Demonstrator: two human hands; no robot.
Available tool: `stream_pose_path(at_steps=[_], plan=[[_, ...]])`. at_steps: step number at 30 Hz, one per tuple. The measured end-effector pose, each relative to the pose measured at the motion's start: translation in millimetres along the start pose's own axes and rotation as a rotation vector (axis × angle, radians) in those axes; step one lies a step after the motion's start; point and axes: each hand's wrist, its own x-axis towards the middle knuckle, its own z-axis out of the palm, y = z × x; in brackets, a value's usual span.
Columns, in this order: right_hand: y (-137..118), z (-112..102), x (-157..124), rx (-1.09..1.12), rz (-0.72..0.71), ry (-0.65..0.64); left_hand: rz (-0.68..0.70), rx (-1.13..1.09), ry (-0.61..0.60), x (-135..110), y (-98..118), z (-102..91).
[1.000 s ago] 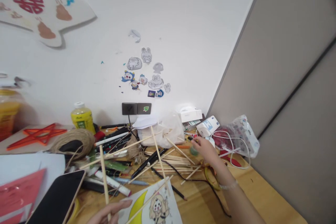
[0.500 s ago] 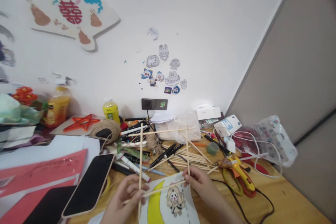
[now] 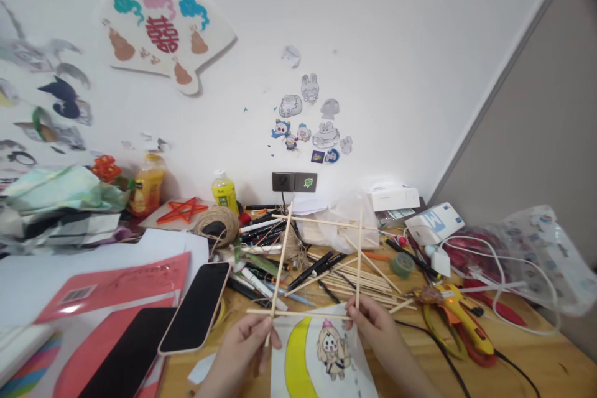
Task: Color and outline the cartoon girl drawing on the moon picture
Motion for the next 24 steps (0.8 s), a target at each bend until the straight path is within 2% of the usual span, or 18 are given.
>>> stream_pose_path(at_steps=[4, 12, 16, 21, 24], plan=[[3.3, -1.9, 1.3, -0.015, -0.003, 0.011, 0.016, 0.044, -0.017, -0.2, 0.6, -1.6], [5.7, 0.6, -0.7, 0.017, 0.008, -0.022, 0.041, -0.029, 0.040, -2.5, -1.4, 2.4], [1.5, -1.0, -1.9, 0.010, -0.012, -0.025, 0.060, -0.013, 0.043, 0.4, 1.3, -2.5], [-10.6, -7.5, -7.4, -0.132, -0.073, -0.084, 0.136, 0.041, 0.108, 4.9, 14.6, -15.8], [-15.3, -7.5, -10.4, -0.217, -0.102, -0.155, 0.161, 0.182, 0.048, 3.2, 18.1, -19.3]])
